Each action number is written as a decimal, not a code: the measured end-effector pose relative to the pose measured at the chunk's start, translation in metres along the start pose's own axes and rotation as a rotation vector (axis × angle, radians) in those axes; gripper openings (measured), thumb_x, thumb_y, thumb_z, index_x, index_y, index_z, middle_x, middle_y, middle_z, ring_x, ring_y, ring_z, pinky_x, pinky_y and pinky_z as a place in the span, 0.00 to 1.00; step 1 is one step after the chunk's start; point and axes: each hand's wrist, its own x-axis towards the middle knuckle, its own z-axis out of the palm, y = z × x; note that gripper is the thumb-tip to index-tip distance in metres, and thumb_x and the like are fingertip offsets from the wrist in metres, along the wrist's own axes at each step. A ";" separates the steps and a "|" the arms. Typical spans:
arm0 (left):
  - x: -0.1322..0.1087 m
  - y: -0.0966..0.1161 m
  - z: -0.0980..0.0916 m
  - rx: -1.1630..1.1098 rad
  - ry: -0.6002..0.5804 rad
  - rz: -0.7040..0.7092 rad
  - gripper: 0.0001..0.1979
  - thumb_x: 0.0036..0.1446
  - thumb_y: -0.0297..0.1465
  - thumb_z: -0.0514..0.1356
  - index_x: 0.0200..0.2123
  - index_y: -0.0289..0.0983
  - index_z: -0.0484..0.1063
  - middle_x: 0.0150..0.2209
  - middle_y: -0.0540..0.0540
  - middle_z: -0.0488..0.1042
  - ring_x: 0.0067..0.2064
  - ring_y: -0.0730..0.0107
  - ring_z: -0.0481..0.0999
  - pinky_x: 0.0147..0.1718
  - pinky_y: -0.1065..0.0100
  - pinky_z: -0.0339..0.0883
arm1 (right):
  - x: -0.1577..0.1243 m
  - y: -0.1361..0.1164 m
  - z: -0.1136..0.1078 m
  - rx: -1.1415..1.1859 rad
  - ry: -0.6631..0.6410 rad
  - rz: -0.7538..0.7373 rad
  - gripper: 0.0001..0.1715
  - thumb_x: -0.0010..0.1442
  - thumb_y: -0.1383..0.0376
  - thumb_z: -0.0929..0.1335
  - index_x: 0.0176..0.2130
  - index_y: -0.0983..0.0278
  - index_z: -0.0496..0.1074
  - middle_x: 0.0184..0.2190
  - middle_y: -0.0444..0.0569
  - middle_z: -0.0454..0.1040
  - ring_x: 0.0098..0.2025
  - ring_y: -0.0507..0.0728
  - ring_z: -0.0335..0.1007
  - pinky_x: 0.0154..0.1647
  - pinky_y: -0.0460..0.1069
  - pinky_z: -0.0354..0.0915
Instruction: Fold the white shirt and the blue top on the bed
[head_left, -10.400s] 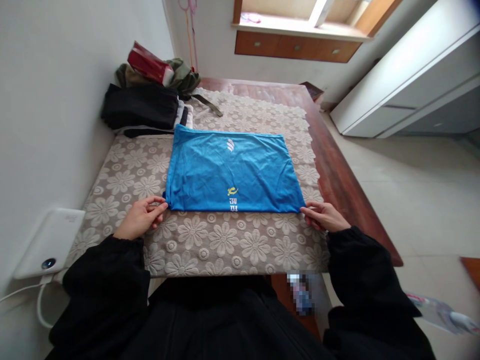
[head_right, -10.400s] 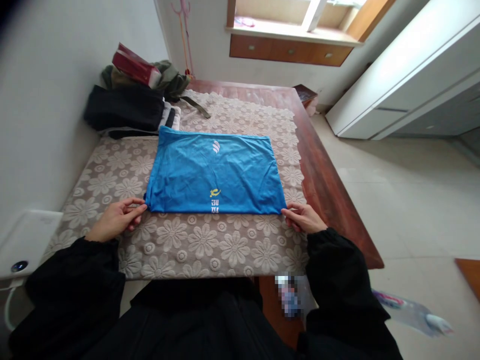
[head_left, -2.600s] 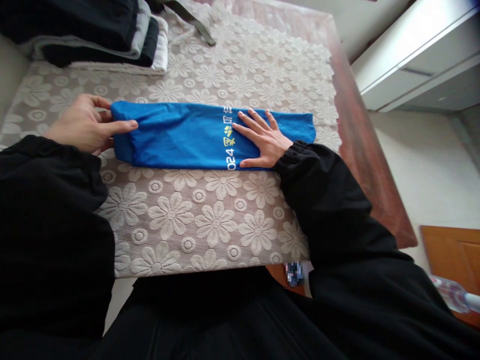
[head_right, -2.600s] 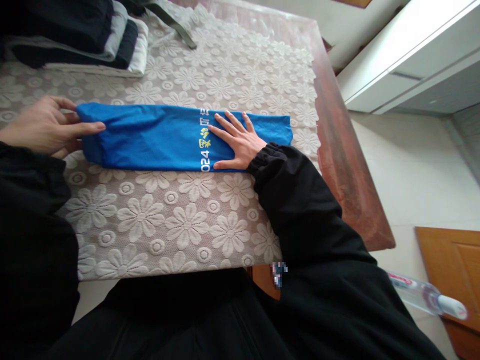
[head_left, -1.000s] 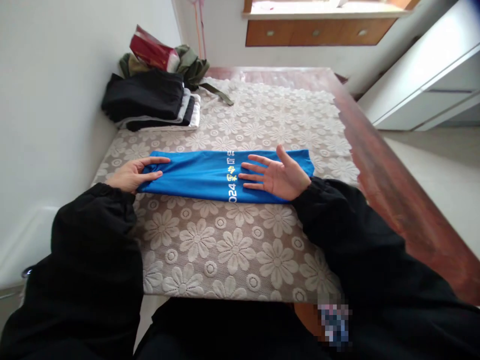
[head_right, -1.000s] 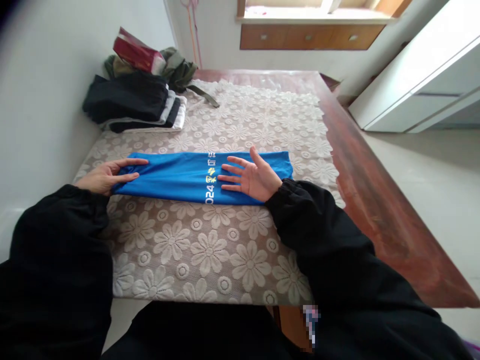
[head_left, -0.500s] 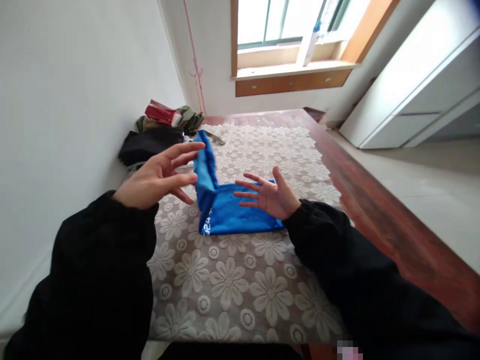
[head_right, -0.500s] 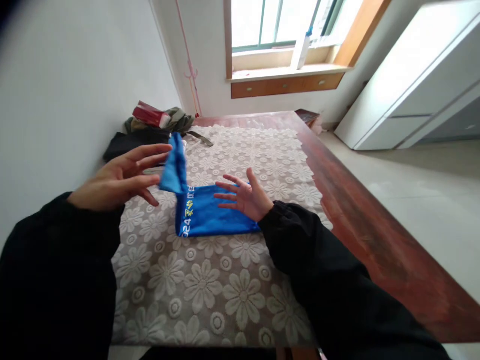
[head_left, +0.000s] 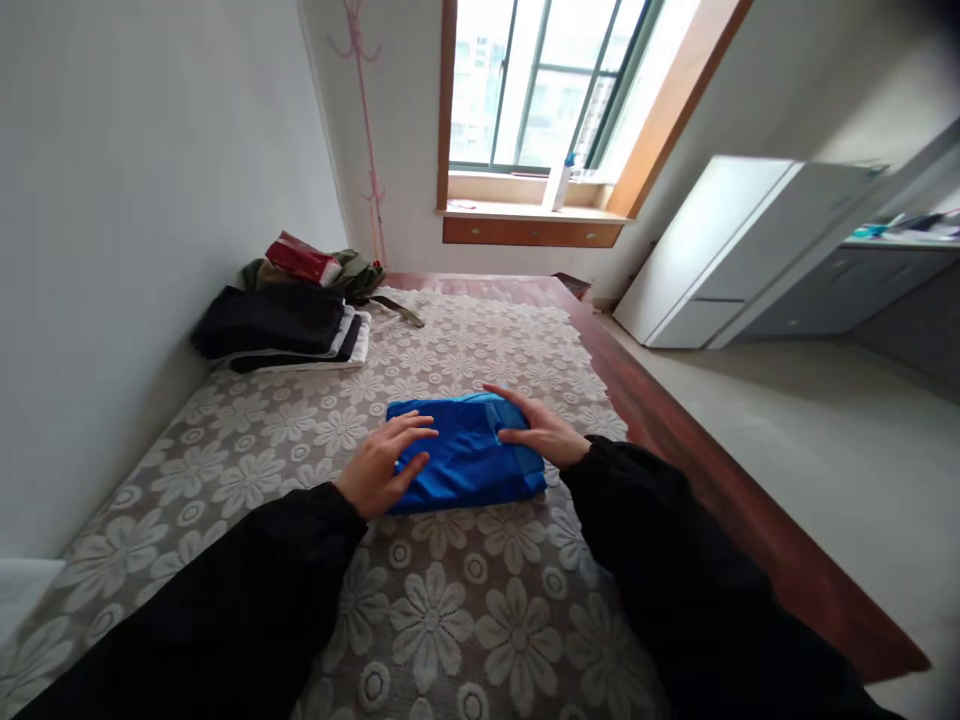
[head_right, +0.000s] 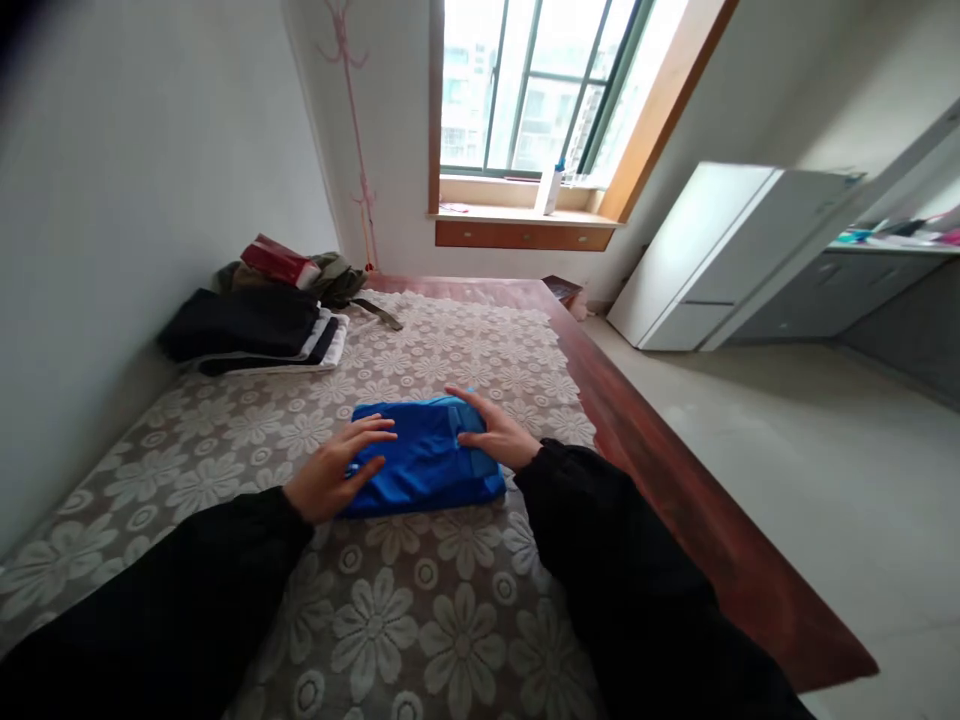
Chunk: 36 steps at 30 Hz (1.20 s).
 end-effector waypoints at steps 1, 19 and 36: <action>-0.002 -0.005 0.006 0.086 -0.045 0.011 0.21 0.73 0.40 0.57 0.63 0.40 0.77 0.71 0.38 0.73 0.77 0.44 0.64 0.78 0.32 0.51 | -0.005 0.002 -0.005 -0.072 -0.021 0.013 0.47 0.58 0.60 0.76 0.73 0.55 0.68 0.63 0.51 0.76 0.63 0.66 0.74 0.69 0.62 0.69; -0.009 -0.010 0.023 0.475 -0.231 -0.030 0.34 0.77 0.46 0.48 0.79 0.39 0.60 0.82 0.41 0.50 0.83 0.42 0.44 0.80 0.36 0.44 | -0.018 -0.006 -0.007 -0.827 0.035 0.302 0.30 0.55 0.54 0.83 0.48 0.60 0.70 0.47 0.52 0.75 0.50 0.65 0.75 0.58 0.59 0.73; -0.009 -0.015 0.024 0.458 -0.213 -0.025 0.35 0.77 0.47 0.47 0.78 0.38 0.61 0.82 0.41 0.50 0.83 0.43 0.45 0.80 0.39 0.41 | -0.013 -0.004 0.010 0.249 0.247 0.346 0.65 0.44 0.71 0.81 0.70 0.51 0.53 0.38 0.37 0.76 0.36 0.56 0.76 0.39 0.55 0.82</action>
